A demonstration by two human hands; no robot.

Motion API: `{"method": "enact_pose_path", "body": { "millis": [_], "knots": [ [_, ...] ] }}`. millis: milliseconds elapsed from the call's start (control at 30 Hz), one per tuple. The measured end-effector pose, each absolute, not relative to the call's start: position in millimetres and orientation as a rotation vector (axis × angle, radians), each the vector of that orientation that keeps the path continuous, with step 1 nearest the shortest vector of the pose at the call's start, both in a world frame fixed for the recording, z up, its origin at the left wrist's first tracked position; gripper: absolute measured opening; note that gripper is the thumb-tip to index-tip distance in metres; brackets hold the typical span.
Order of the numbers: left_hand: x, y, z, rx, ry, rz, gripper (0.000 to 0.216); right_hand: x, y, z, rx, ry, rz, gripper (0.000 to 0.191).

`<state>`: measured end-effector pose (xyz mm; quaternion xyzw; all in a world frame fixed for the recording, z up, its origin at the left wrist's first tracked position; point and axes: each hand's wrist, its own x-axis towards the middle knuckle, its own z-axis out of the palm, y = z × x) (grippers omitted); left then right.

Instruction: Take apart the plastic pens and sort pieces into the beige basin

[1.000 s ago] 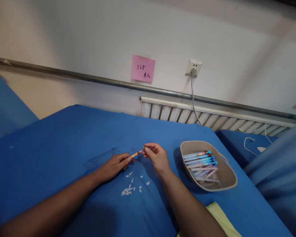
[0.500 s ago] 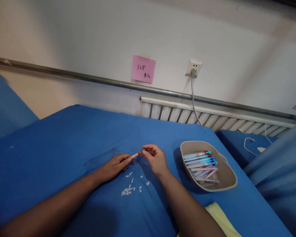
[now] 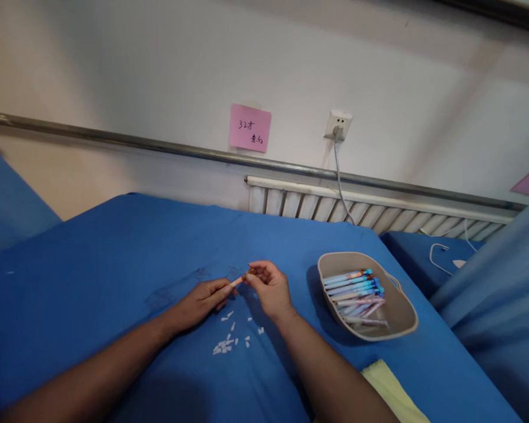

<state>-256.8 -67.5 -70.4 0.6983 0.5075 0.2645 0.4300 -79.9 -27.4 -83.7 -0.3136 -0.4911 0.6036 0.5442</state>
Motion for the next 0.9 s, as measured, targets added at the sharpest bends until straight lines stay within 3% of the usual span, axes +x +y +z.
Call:
{"method": "enact_pose_path", "body": {
  "millis": [200,433,733,900],
  "knots": [
    [-256.2,-67.8,-66.8,1.747,1.261,0.669,0.04,-83.2,-30.9,-89.5,-0.678,-1.204,1.493,0.043],
    [-257.7,-65.6,-73.3,1.694,1.299,0.753,0.034,-83.5,-26.8,-100.4,-0.661,-1.212,1.562,0.046],
    [-257.3,-61.2,-71.2,1.592,1.299,0.799,0.036,-85.8,1.5,-126.9,-0.852,-1.267,1.539,0.032],
    [-245.3,-56.3,-52.7,1.728,1.385,0.899,0.036,-93.8,9.2,-128.2,-0.887,-1.335,1.438,0.012]
  ]
}}
